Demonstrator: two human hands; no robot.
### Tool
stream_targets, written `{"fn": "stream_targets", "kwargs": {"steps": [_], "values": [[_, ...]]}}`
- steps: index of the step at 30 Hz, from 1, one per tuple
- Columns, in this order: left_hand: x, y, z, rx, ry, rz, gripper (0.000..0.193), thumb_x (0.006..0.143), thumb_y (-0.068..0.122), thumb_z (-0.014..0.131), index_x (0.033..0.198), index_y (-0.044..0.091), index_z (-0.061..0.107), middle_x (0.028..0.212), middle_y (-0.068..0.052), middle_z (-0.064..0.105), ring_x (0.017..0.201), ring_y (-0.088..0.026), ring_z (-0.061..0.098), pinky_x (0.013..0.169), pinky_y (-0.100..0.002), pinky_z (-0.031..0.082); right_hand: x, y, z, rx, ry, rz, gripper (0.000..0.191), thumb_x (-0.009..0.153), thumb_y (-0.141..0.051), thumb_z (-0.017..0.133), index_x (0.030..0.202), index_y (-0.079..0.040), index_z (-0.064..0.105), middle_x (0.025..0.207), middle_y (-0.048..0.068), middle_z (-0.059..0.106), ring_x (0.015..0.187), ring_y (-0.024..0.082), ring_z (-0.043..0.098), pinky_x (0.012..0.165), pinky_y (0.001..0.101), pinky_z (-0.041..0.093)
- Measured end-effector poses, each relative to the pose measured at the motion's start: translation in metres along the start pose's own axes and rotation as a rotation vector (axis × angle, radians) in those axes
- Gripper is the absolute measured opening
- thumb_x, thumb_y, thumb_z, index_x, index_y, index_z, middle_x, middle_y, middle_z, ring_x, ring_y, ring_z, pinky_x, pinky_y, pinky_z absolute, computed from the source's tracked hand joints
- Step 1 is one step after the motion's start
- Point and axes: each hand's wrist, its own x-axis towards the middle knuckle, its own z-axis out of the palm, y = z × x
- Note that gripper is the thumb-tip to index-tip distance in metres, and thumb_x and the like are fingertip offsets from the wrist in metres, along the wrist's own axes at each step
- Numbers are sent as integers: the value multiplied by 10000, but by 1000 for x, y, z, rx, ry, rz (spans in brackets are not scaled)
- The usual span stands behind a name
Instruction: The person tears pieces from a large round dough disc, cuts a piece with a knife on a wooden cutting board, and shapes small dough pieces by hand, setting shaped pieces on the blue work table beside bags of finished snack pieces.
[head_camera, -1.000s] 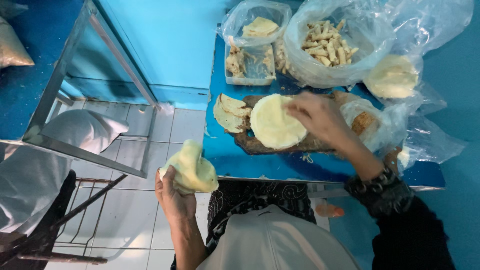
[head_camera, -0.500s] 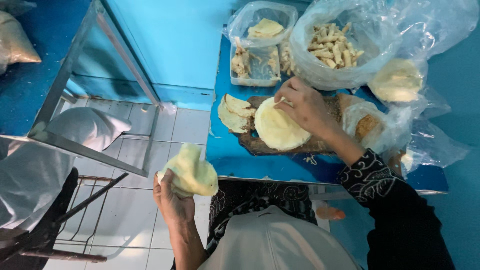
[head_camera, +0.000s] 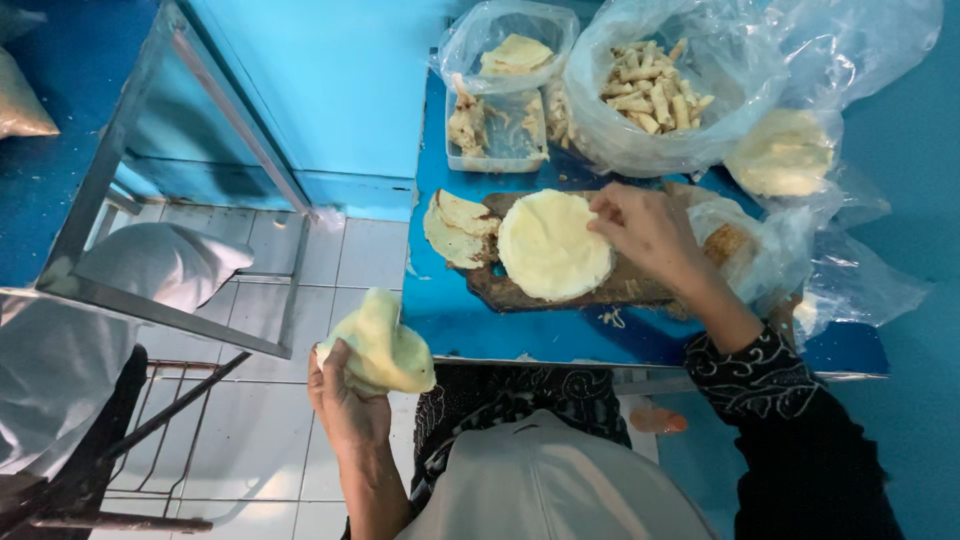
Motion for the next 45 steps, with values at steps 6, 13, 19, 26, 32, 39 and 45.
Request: {"fn": "stream_targets", "kwargs": {"steps": [6,13,19,26,32,39,45], "values": [[-2,-6,1,-5,-60,6,138,1025,104,609,1114,2,582,1122,-126,685,1016,-222,706,905,-374,602,-10,-4,8,63,54,43,237,844,-186,797,1015,-60,694,907,67,753,834,202,738,738,356,565],[-5,-2,-1,15,-27,16,149,1015,115,609,1109,1,589,1116,-127,695,1014,-215,710,923,-362,596,-24,-9,8,-91,171,10,154,886,-153,764,1018,-97,707,945,61,715,866,262,714,732,406,557],[-5,-4,1,4,-41,8,164,1012,109,614,1130,-2,587,1113,-127,695,1014,-223,709,928,-371,592,-33,-32,2,-147,271,-129,256,862,-233,789,1067,-92,729,1039,153,639,812,301,682,684,409,546],[-9,-8,2,11,-68,-26,170,1008,107,606,1137,-1,579,1118,-136,685,1018,-233,704,910,-384,593,-25,-72,24,44,12,-177,250,859,-253,805,958,-40,718,908,111,664,799,277,700,684,401,546],[-11,7,-9,10,-23,14,184,998,104,596,1150,5,564,1152,-139,678,1041,-233,702,932,-384,595,-20,-62,27,318,-69,-1,203,865,-190,792,983,-26,777,929,86,742,784,200,726,695,351,553],[-12,3,-9,1,-35,-8,193,1003,105,592,1157,-10,582,1128,-135,693,1023,-230,706,923,-373,587,-16,-39,40,408,-119,11,275,785,-144,839,1018,-10,783,884,82,758,763,129,721,681,300,564],[-14,4,-13,3,-36,-2,201,1003,109,598,1156,-20,584,1123,-144,697,1013,-236,710,916,-377,594,-9,-17,49,672,-226,154,214,878,-107,775,1064,-1,791,885,101,775,715,119,684,650,286,562]]}}
